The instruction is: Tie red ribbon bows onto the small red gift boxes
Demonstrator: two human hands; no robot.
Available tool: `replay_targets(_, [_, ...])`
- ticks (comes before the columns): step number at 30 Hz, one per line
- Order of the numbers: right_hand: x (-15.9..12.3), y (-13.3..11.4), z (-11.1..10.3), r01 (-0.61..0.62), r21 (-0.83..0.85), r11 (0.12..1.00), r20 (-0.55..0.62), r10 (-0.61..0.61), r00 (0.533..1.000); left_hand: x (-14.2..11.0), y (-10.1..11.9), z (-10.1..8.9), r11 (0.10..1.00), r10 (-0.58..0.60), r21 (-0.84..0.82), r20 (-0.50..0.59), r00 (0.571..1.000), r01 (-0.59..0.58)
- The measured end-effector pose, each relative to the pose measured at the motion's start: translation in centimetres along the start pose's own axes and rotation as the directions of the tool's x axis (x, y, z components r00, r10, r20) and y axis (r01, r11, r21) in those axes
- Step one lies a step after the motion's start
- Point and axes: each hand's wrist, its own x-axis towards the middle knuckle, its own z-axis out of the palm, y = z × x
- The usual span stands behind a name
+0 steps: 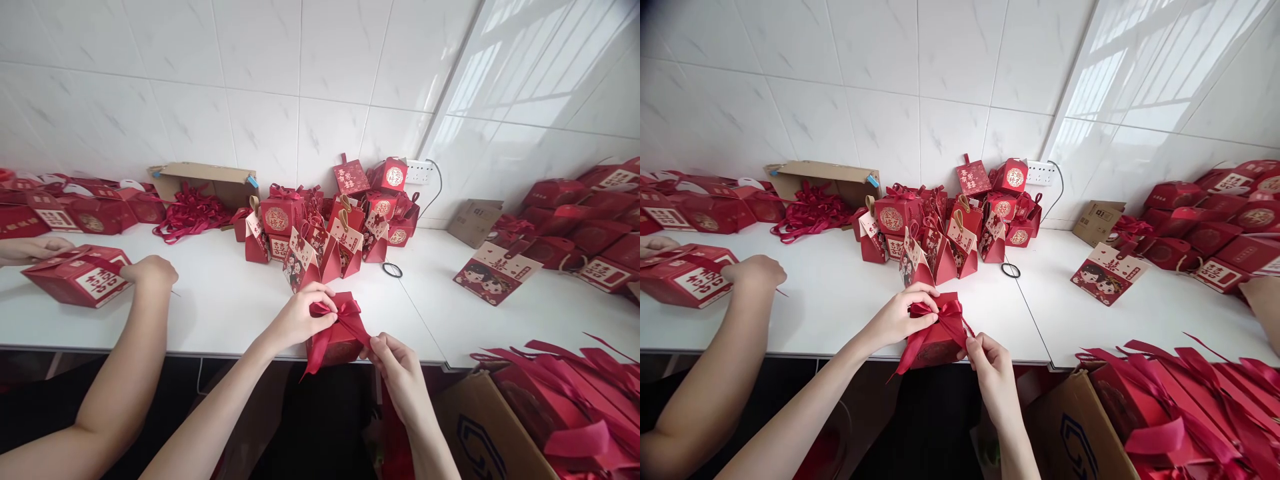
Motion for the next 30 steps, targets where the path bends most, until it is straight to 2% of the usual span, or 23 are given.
replay_targets(3, [-0.9, -0.9, -0.3, -0.006, -0.025, 1.0, -0.099, 0.003, 0.995, 0.0, -0.1, 0.0, 1.0, 0.003, 0.001, -0.001, 1.0, -0.003])
replay_targets(5, [-2.0, -1.9, -0.4, -0.041, -0.132, 0.99, -0.14, 0.022, 0.99, 0.0, -0.2, 0.0, 1.0, 0.004, 0.005, 0.005, 1.0, -0.005])
replay_targets(6, [-2.5, -2.4, -0.4, -0.06, -0.2, 0.978, -0.118, 0.036, 0.992, 0.1, -0.2, 0.0, 1.0, 0.005, 0.006, 0.01, 1.0, -0.006])
replay_targets(9, [-3.9, -3.5, 0.6, -0.043, -0.335, 0.941, 0.116, 0.087, 0.989, 0.1, -0.2, 0.0, 1.0, 0.01, 0.002, 0.012, 1.0, -0.01])
replay_targets(12, [-4.5, -3.9, 2.5, 0.018, -0.351, 0.936, 0.331, 0.106, 0.938, 0.1, -0.2, 0.0, 1.0, 0.014, -0.007, 0.007, 1.0, -0.014])
replay_targets(15, [-4.5, -3.7, 4.5, 0.054, -0.32, 0.946, 0.419, 0.09, 0.903, 0.1, -0.2, 0.1, 1.0, 0.013, -0.017, 0.007, 1.0, -0.013])
replay_targets(17, [-4.4, -3.3, 5.3, 0.035, -0.269, 0.962, 0.46, 0.097, 0.883, 0.1, -0.3, 0.1, 1.0, 0.011, -0.023, 0.008, 1.0, -0.011])
replay_targets(19, [-4.1, -2.9, 5.8, -0.035, -0.191, 0.981, 0.459, 0.121, 0.88, 0.1, -0.3, 0.1, 1.0, 0.013, -0.028, 0.009, 1.0, -0.013])
replay_targets(23, [-3.1, -2.3, 6.2, -0.154, 0.0, 0.988, 0.364, 0.143, 0.92, 0.1, -0.3, 0.1, 0.999, 0.008, -0.035, 0.013, 1.0, -0.007])
replay_targets(26, [-2.4, -2.4, 6.3, -0.127, 0.041, 0.991, 0.33, 0.106, 0.938, 0.1, -0.3, 0.1, 0.999, 0.003, -0.046, 0.013, 1.0, -0.002])
replay_targets(30, [-2.2, -2.4, 6.5, -0.07, -0.004, 0.998, 0.328, 0.067, 0.942, 0.0, -0.2, 0.1, 0.998, -0.004, -0.059, 0.013, 1.0, 0.004])
